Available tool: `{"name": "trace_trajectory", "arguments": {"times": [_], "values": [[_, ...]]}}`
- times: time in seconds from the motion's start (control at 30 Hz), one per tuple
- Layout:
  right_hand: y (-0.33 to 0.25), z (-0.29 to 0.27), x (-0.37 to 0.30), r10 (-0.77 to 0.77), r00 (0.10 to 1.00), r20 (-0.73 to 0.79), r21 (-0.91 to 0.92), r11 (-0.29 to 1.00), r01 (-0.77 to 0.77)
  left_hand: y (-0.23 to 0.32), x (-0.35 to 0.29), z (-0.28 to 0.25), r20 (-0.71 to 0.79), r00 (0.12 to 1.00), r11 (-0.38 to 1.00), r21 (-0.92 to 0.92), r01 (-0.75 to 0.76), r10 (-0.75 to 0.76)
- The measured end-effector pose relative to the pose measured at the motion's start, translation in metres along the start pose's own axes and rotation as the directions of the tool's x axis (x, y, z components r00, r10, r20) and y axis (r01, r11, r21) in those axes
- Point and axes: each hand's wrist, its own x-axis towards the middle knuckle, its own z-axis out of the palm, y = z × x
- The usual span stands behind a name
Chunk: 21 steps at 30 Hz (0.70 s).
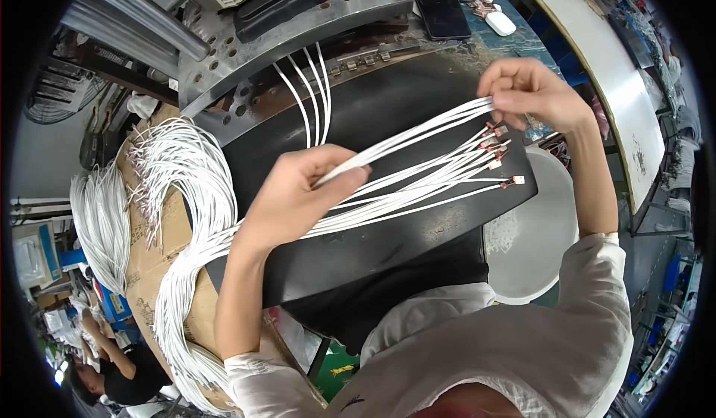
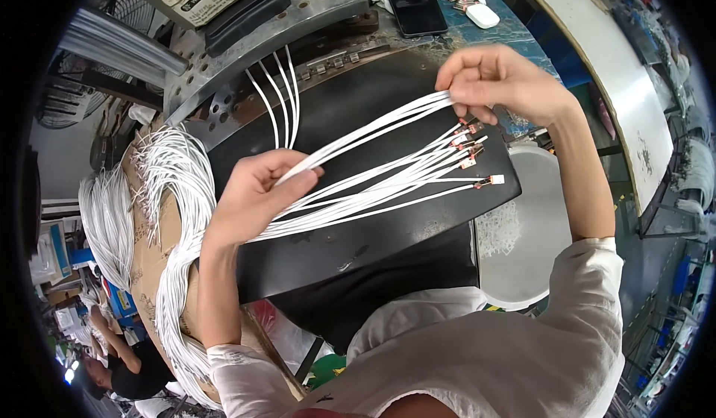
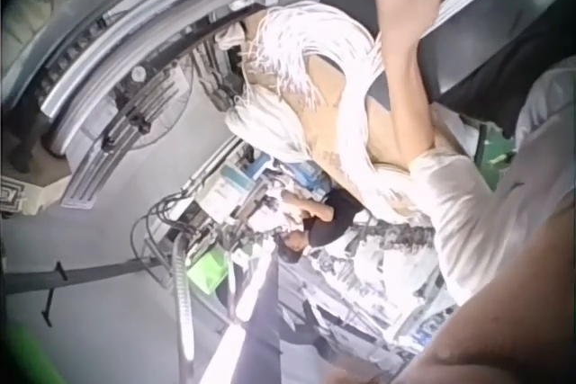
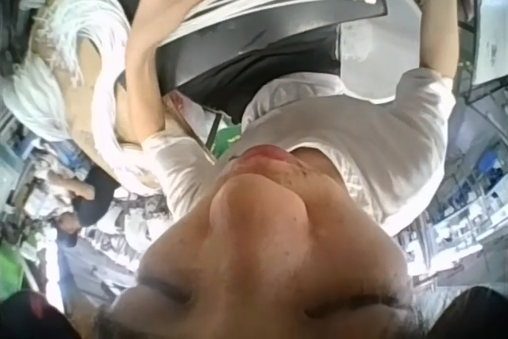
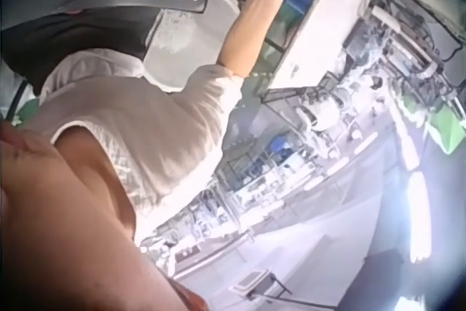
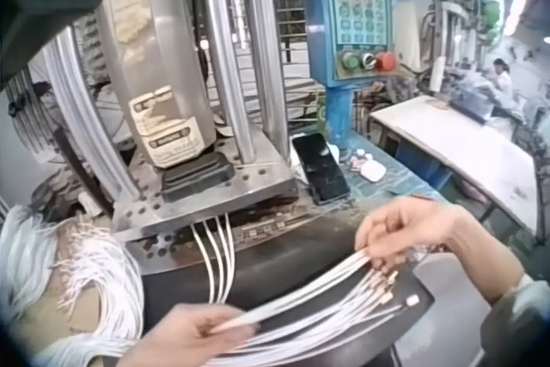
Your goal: The person inserts USB cable ends into a metal mold by hand, places the loaded mold into an industrial press machine, and removes the processed cables.
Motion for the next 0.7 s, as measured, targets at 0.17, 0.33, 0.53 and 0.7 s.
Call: {"name": "trace_trajectory", "arguments": {"times": [0.17, 0.33, 0.53, 0.7], "values": [[0.003, -0.029, 0.015, -0.316, 0.949, -0.018, -0.172, 0.936, 0.308, 0.030, 0.057, 0.072, 0.444, 0.893, 0.920, -0.317, 0.230, -0.070], [0.006, 0.021, 0.066, -0.299, 0.946, 0.125, -0.119, 0.942, 0.313, 0.015, 0.075, 0.097, 0.157, 0.986, 0.809, -0.573, 0.131, -0.049], [-0.005, 0.063, 0.088, -0.264, 0.953, 0.147, -0.139, 0.949, 0.284, 0.003, 0.051, 0.071, 0.060, 0.994, 0.906, -0.411, 0.104, -0.086], [-0.005, 0.053, 0.117, -0.338, 0.941, -0.029, -0.780, 0.597, 0.190, -0.001, 0.037, 0.044, -0.022, 0.987, 0.872, -0.472, 0.131, -0.160]]}}
